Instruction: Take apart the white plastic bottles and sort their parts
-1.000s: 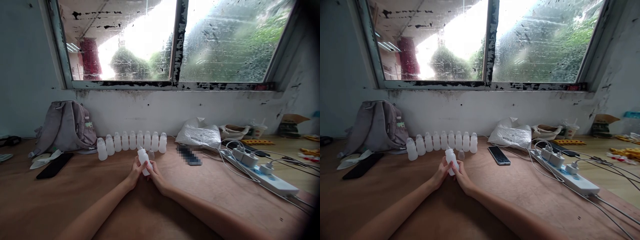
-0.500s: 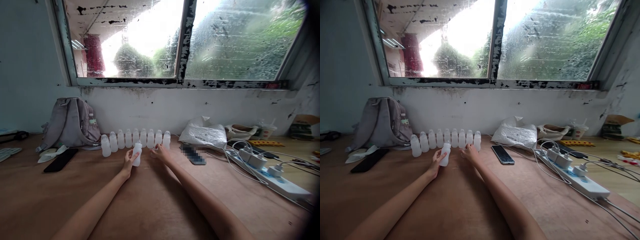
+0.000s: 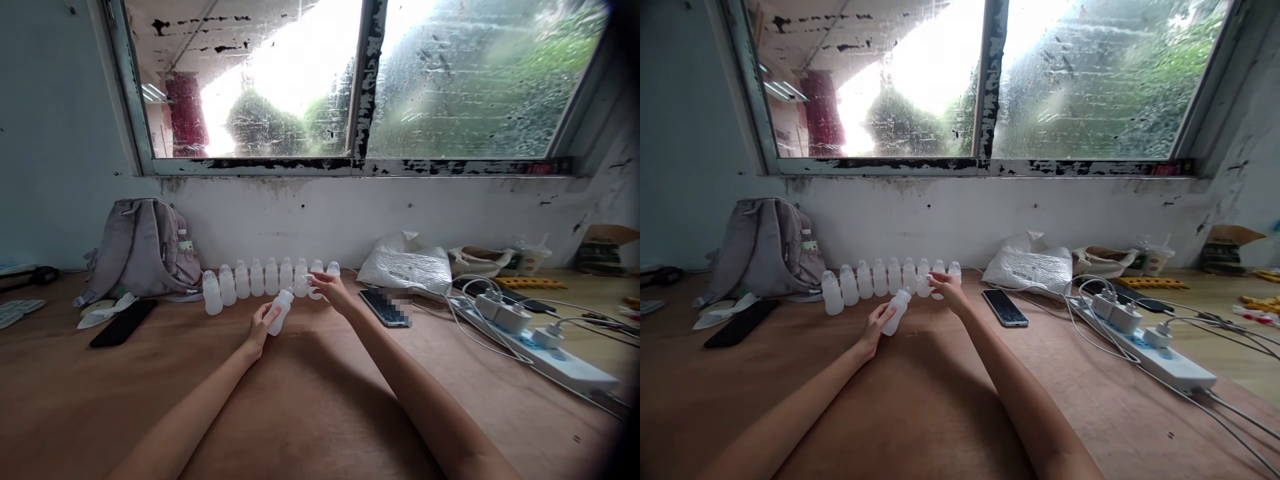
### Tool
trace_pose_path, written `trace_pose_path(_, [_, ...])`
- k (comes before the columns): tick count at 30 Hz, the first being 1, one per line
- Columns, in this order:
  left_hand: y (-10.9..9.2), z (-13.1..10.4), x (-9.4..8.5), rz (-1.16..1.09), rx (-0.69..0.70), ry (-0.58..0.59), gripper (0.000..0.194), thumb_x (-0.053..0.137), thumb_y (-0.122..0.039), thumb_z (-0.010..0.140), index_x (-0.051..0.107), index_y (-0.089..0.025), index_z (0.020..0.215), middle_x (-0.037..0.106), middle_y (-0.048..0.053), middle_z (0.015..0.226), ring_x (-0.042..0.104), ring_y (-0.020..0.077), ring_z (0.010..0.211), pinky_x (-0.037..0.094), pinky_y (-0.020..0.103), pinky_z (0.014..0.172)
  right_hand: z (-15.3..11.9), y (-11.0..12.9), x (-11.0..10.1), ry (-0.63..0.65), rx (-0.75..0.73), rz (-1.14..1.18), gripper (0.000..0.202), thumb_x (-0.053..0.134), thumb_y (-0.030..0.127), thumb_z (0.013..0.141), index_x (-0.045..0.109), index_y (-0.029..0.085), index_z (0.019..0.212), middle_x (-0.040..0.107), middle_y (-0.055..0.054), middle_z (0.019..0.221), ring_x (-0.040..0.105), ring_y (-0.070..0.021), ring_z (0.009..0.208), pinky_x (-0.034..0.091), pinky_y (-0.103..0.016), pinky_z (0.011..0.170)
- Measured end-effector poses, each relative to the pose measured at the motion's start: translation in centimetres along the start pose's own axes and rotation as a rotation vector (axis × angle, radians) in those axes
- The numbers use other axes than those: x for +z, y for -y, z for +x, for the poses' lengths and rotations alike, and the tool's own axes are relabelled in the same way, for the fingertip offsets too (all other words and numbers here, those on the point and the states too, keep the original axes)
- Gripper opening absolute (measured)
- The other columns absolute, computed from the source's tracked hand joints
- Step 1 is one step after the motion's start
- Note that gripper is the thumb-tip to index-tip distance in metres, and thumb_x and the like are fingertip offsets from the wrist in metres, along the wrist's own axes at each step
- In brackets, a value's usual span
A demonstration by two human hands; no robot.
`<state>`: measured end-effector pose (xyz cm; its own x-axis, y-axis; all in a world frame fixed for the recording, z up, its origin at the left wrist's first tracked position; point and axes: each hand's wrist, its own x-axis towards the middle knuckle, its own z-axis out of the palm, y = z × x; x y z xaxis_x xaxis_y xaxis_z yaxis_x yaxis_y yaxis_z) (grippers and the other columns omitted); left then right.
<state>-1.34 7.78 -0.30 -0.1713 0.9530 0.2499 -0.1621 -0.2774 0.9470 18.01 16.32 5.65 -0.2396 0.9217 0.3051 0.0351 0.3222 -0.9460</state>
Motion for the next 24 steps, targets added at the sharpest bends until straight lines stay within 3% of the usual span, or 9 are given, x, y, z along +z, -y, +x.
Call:
trace_pose_path(5, [-0.4, -0.3, 0.1, 0.024, -0.006, 0.034, 0.041, 0.062, -0.042, 0.064, 0.061, -0.014, 0.095, 0.062, 0.008, 0.093, 0.055, 0.021, 0.086, 0.04, 0.026, 0.07, -0.1, 0.0, 0.5, 0.117, 0.016, 0.143, 0.037, 0.066, 0.028, 0.064, 0.061, 0.018, 0.1, 0.061, -0.007, 0.097, 0.057, -0.0149, 0.078, 0.046, -0.023, 0.061])
trace_pose_path(13, [-0.8, -0.5, 0.4, 0.065, 0.009, 0.067, 0.037, 0.063, -0.039, 0.063, 0.062, -0.015, 0.092, 0.063, 0.006, 0.093, 0.055, 0.0213, 0.086, 0.04, 0.025, 0.07, -0.9, 0.9, 1.2, 0.264, 0.006, 0.154, 0.029, 0.064, 0.028, 0.066, 0.062, 0.02, 0.094, 0.06, -0.006, 0.097, 0.055, -0.0164, 0.085, 0.045, -0.026, 0.072])
trace_pose_path(18, [-0.8, -0.5, 0.4, 0.096, 0.021, 0.094, 0.035, 0.062, -0.039, 0.065, 0.062, -0.016, 0.091, 0.063, 0.007, 0.093, 0.055, 0.0215, 0.085, 0.041, 0.025, 0.068, -1.2, 0.8, 1.8, 0.268, 0.047, 0.174, 0.031, 0.065, 0.034, 0.066, 0.06, 0.019, 0.093, 0.06, -0.004, 0.082, 0.057, -0.0159, 0.078, 0.047, -0.029, 0.069])
trace_pose_path(24, [-0.5, -0.4, 0.4, 0.112, 0.026, 0.09, 0.036, 0.061, -0.039, 0.065, 0.062, -0.015, 0.093, 0.063, 0.007, 0.093, 0.055, 0.0213, 0.086, 0.041, 0.025, 0.069, -1.2, 1.2, 1.9, 0.197, 0.045, 0.131, 0.031, 0.067, 0.034, 0.063, 0.06, 0.018, 0.089, 0.058, -0.005, 0.082, 0.056, -0.0145, 0.076, 0.047, -0.026, 0.067])
